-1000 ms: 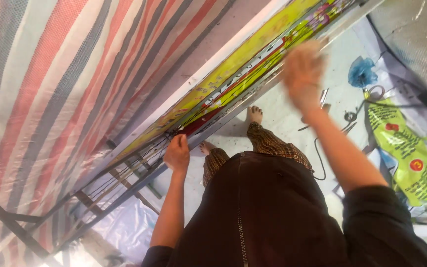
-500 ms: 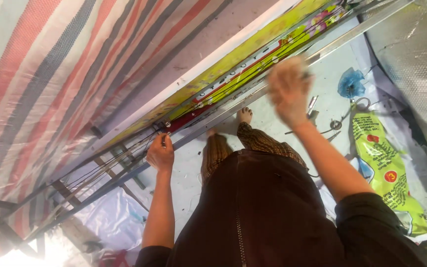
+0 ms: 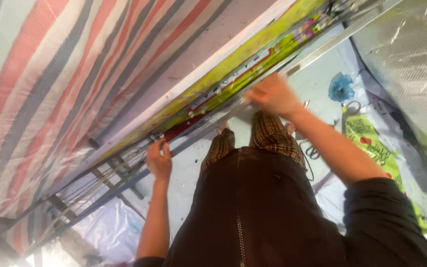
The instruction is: Installing a white plastic strip into a metal frame by pressing it into a channel and smoothing it with a tool.
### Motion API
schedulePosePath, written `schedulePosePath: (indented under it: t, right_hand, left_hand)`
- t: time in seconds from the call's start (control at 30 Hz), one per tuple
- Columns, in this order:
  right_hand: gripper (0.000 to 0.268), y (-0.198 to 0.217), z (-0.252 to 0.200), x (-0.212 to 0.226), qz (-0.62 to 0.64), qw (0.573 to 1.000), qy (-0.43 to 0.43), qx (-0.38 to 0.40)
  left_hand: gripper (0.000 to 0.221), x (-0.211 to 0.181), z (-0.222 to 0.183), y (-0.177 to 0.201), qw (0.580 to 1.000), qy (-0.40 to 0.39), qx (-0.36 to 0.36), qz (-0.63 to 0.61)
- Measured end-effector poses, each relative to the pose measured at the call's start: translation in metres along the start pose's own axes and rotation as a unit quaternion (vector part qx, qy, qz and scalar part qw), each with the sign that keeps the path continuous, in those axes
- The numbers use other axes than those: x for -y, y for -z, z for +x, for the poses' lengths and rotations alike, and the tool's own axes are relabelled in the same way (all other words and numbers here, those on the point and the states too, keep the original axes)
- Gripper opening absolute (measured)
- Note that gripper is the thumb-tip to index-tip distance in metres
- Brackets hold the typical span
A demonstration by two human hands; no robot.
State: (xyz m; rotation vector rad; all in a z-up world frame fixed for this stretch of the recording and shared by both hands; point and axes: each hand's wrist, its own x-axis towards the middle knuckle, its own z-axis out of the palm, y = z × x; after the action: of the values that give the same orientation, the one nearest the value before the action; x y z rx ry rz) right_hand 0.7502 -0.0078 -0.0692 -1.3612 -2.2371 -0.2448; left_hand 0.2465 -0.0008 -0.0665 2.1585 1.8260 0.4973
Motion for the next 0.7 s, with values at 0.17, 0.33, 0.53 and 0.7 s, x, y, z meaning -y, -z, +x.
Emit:
schedulePosePath:
  t: [0.17, 0.33, 0.53, 0.7]
  right_hand:
    - [0.032, 0.027, 0.003, -0.046, -0.033, 0.997, 0.03, 0.065]
    - [0.031, 0.115, -0.043, -0.209, -0.027, 0.989, 0.016, 0.147]
    - [0.038, 0.131, -0.04, -0.232, 0.04, 0.996, -0.007, 0.083]
    - [0.04, 0.083, -0.087, -0.257, 0.138, 0.99, -0.027, 0.007]
  left_hand:
    - [0.016, -0.133, 0.029, -0.016, 0.995, -0.085, -0.012, -0.059]
    - [0.017, -0.254, 0.053, -0.058, 0.991, -0.086, -0.032, -0.094]
    - [0.017, -0.33, 0.062, -0.103, 0.996, -0.064, 0.037, -0.049]
    - [0.017, -0.326, 0.056, -0.112, 0.998, -0.004, -0.024, 0.053]
